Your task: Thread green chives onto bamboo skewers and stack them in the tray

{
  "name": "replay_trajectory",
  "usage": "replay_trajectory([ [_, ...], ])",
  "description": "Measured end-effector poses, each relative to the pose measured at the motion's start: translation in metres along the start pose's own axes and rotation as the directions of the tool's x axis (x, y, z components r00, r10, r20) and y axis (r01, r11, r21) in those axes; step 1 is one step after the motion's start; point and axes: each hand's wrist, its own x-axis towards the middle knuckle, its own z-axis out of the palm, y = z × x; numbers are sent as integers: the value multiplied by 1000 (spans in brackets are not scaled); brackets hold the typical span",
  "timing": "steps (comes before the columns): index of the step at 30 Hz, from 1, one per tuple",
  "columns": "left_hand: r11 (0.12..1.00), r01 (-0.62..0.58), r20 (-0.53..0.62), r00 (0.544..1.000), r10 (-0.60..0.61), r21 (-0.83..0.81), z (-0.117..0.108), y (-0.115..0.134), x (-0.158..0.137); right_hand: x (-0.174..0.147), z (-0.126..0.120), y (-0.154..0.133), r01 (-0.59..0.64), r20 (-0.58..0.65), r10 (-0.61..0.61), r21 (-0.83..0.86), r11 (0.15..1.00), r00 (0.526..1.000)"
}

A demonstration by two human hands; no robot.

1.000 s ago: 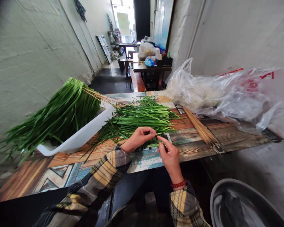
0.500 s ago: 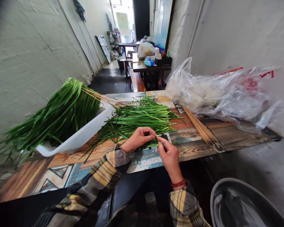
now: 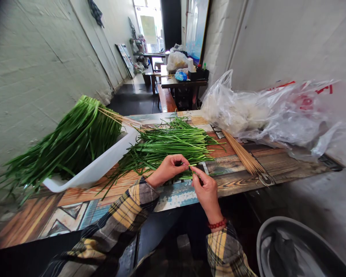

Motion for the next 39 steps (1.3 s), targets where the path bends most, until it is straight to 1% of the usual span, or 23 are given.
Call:
replay_trajectory([
  [9,998,-40,-4,999,40,42,0,1,0,1,1,0,-9,-2,9,-12,1000,1000],
  [13,998,-38,2,999,38,56,1,1,0,0,1,2,-16,-8,16,-40,999,1000],
  [17,998,-18,14,1000,17,66,2,0,0,0,1,1,10,-18,-10,-20,1000,1000],
  [21,998,-22,52,998,18,66,6,-1,0,0,2,2,33,-32,-33,3,999,999],
  [25,994,-53,123,992,42,92,9,-2,-2,1,4,5,6,-36,-6,14,1000,999],
  [33,977,-113,187,979,78,181,3,1,-4,2,5,8,17,-52,-14,72,997,999],
  [39,982,-87,166,984,60,166,4,1,-4,0,4,8,44,-40,-40,94,995,998],
])
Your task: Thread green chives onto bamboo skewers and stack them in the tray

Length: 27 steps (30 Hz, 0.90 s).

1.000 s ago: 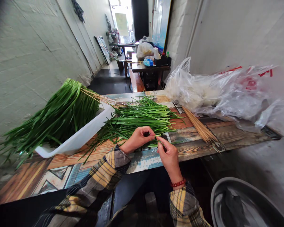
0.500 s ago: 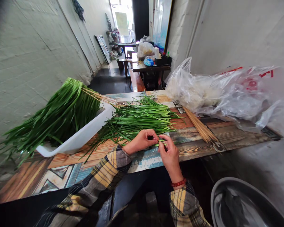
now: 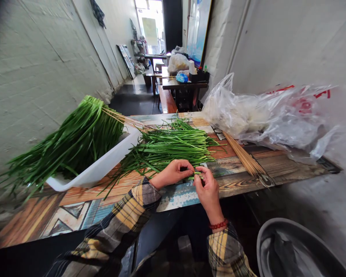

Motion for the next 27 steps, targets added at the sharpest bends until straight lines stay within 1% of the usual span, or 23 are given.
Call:
replay_trajectory([
  [4,1000,10,-20,1000,-10,-27,1,1,0,-1,0,-1,0,-6,0,-1,1000,1000],
  [10,996,60,-14,998,-61,-73,1,2,0,0,0,-2,-27,-17,27,-28,999,999],
  [15,992,87,-35,995,-91,-92,0,7,0,2,1,-2,-63,-33,62,-23,998,998],
  [19,989,97,-61,993,-105,-116,-1,8,0,4,-1,-3,-78,-8,78,-29,997,997],
  [23,985,99,-54,993,-108,-143,0,7,1,3,-3,-2,-80,32,81,-35,996,996],
  [27,986,95,-89,990,-108,-139,0,6,1,3,-3,0,-89,52,91,-31,996,994],
])
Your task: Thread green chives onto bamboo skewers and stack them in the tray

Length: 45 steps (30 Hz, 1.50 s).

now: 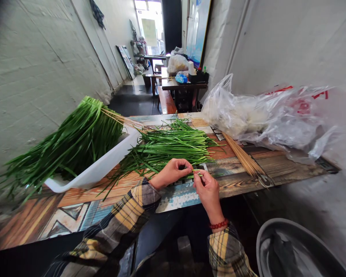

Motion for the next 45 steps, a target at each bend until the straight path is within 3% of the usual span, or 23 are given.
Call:
replay_trajectory([
  [17,991,6,-76,997,-16,-135,-2,-2,2,-2,-1,-3,2,36,-4,35,999,999],
  [28,993,-1,-86,996,-9,-119,-2,-2,1,-3,-1,-9,1,29,-2,16,1000,1000],
  [45,997,28,10,1000,-27,-78,-1,-2,1,-2,1,-5,36,1,-36,51,998,999],
])
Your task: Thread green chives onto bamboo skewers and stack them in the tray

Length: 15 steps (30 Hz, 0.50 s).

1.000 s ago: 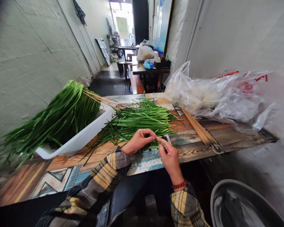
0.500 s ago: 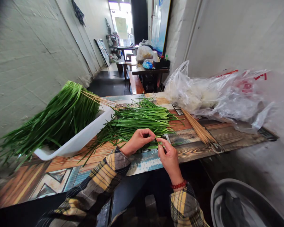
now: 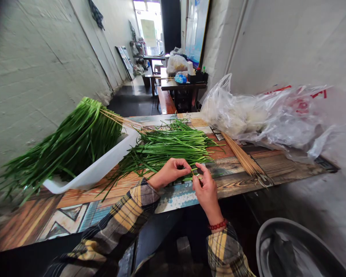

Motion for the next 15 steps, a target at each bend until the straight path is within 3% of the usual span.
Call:
replay_trajectory([
  [9,989,-111,106,989,101,99,6,-3,-2,-1,2,-3,-45,25,43,69,997,999],
  [12,992,-95,77,993,89,83,1,-1,-1,-1,2,-4,-60,6,59,102,993,998],
  [15,994,-89,11,996,90,-56,-7,2,0,0,3,-6,-83,-35,89,147,986,995],
])
